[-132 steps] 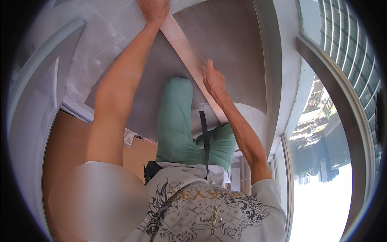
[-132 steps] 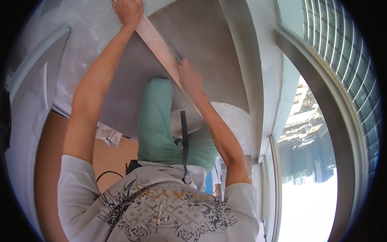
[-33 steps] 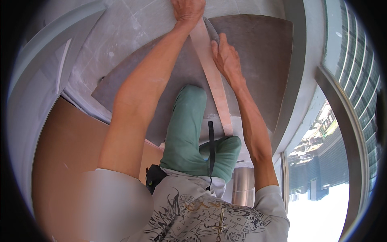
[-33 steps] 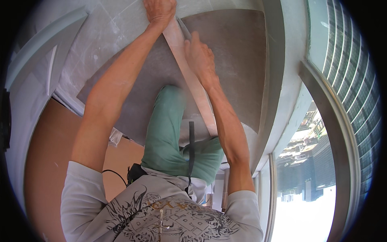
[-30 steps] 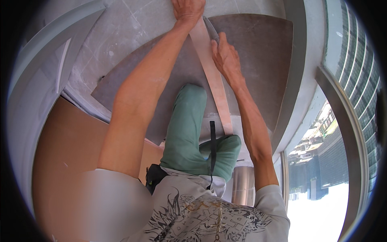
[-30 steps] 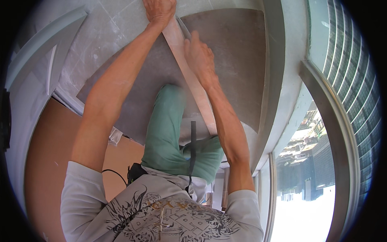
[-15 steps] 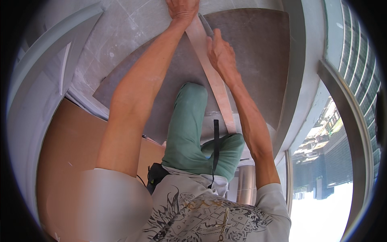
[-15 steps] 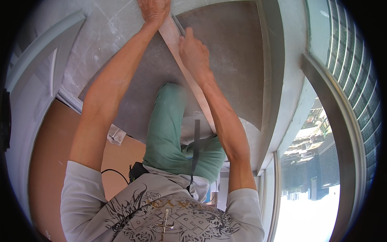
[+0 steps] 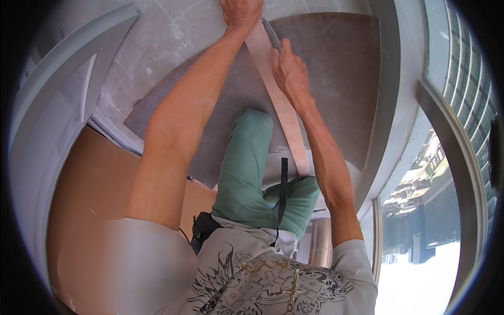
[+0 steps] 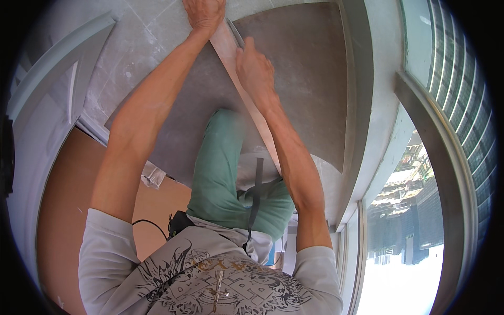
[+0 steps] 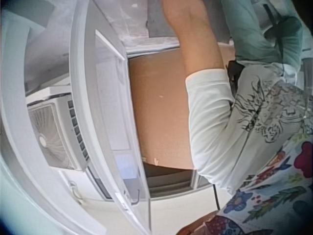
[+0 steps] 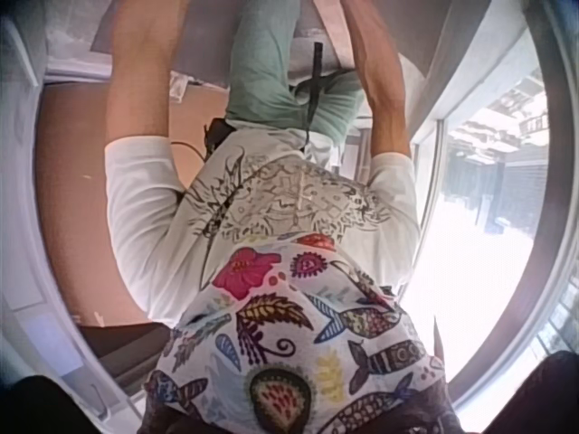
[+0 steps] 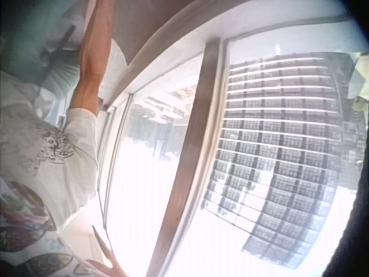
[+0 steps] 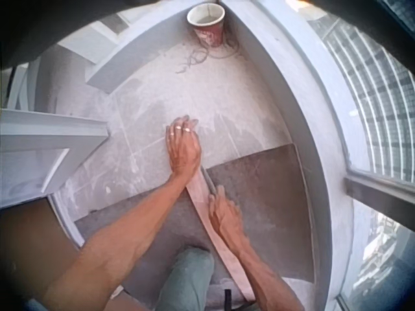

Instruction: The person kneels on the floor and uses a utility knife to cut a long strip of pink flooring material. They then retrieve a dark square tile from a bag, place it on the floor, and use a tape measure to measure a section of the floor.

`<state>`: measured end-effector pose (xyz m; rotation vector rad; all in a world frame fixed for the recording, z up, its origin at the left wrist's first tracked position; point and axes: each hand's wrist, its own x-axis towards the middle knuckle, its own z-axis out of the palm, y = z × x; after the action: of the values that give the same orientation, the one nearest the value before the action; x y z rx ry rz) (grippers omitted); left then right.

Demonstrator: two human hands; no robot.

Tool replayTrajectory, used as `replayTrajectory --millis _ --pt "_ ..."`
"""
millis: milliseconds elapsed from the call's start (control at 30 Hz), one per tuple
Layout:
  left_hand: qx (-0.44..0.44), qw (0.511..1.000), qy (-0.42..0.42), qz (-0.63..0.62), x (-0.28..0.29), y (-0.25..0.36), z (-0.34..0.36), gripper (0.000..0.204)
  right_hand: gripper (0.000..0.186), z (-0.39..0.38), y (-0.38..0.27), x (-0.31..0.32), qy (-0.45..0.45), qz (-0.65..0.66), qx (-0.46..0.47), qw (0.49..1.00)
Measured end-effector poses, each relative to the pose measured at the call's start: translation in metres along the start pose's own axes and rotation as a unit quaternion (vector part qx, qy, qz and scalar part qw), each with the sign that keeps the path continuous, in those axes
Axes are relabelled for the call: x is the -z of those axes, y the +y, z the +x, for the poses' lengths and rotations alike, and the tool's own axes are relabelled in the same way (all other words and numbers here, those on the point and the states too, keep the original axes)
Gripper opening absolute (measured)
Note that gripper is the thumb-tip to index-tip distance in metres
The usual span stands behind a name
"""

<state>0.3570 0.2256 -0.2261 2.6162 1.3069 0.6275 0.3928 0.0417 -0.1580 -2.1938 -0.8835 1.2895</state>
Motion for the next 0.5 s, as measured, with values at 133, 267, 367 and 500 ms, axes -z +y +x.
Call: replayTrajectory --millis 133,267,367,500 --pt "0.004 1.0 -0.005 -0.014 0.0003 -0.0017 -0.0008 0.028 0.021 -0.0015 -0.004 0.0026 -0.005 -0.004 -0.009 1.0" --pt "-0.002 1.0 0.002 -0.01 0.0015 0.002 0.0001 0.028 0.02 -0.0017 0.0007 -0.0002 0.008 -0.019 0.01 1.0" --pt "-0.001 1.0 0.005 -0.013 0.002 0.0032 0.0021 0.027 0.018 -0.0037 -0.0033 0.005 -0.01 -0.031 -0.001 0.999" --pt "-0.002 1.0 0.0 -0.006 0.0036 -0.0011 0.0003 0.028 0.015 -0.0038 0.0027 -0.002 0.013 -0.055 0.029 0.998"
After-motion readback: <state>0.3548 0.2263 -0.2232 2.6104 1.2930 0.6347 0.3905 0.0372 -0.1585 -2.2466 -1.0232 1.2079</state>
